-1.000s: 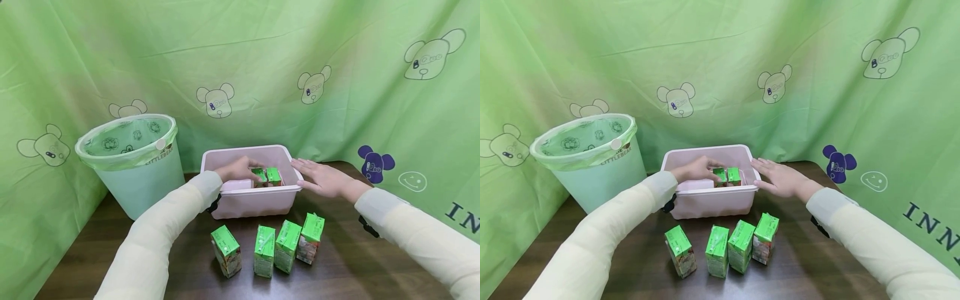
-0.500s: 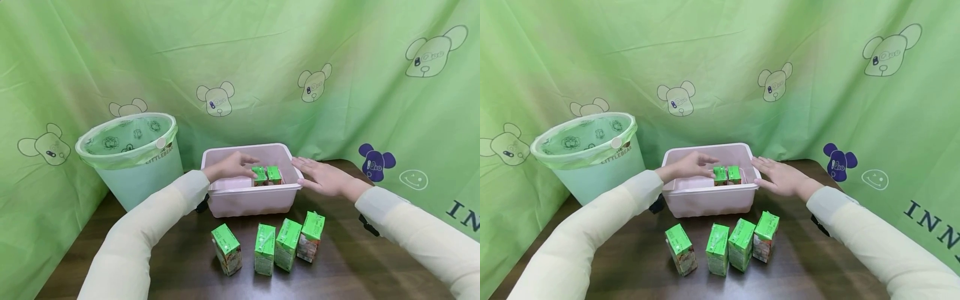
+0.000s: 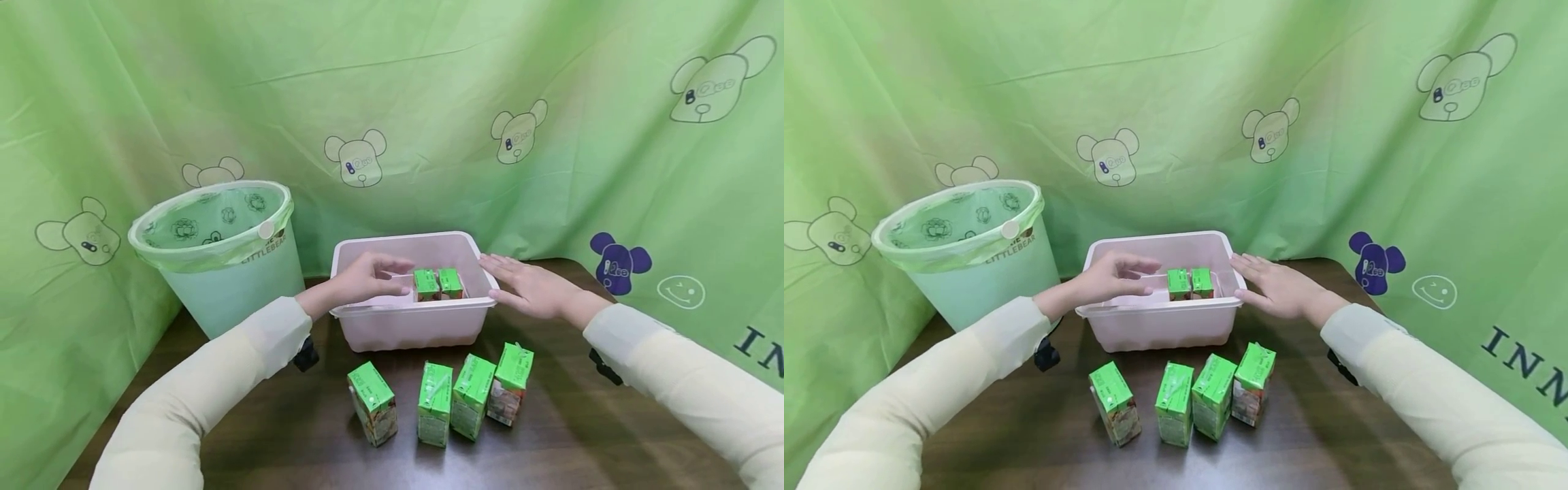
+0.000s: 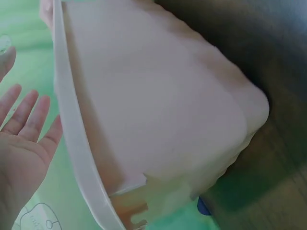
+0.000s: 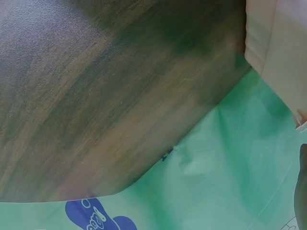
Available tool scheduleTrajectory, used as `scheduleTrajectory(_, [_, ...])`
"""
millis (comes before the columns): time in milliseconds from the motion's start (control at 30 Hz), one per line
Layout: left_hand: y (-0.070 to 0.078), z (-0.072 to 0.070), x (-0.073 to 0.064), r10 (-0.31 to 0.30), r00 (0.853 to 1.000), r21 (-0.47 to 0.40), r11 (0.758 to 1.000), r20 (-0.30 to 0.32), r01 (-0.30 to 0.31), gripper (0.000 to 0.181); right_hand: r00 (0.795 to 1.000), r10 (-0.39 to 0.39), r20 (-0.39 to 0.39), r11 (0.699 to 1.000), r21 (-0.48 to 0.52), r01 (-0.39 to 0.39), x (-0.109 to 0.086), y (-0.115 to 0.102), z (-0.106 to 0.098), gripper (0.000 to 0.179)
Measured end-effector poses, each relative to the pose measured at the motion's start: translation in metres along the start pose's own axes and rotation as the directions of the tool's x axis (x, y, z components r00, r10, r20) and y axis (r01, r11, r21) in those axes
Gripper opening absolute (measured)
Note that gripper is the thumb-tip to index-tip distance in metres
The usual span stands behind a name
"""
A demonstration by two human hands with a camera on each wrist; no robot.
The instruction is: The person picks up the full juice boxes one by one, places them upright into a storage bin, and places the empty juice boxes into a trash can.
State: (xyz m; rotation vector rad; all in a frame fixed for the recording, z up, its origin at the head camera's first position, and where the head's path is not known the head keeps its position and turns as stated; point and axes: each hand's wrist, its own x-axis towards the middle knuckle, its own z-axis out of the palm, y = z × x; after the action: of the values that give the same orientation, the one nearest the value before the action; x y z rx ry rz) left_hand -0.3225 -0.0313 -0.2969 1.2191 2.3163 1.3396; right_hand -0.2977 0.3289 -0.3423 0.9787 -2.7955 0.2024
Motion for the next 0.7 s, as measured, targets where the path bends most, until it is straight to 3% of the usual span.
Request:
scheduleTrajectory(267, [0.002,0.001,-0.026,0.054,0.996,-0.056,0.997,-0.069,-0.058,0.047,1.000,-0.002,-0.008,1.000,0.011,0.002,0.001,0.000,-0.001,0.065])
scheduleTrajectory(533, [0.005,0.000,-0.054,0.063,0.988,-0.046,0.996,-0.143,-0.070,0.047,1.000,-0.013,-0.025,1.000,0.012,0.013,0.001,0.001,-0.002,0.065])
scheduleTrajectory(700, [0.007,0.007,-0.074,0.075,0.984,-0.055,0.995,-0.163,-0.085,0.047,1.000,-0.010,-0.017,1.000,0.026,0.010,0.002,0.002,0.001,0.064])
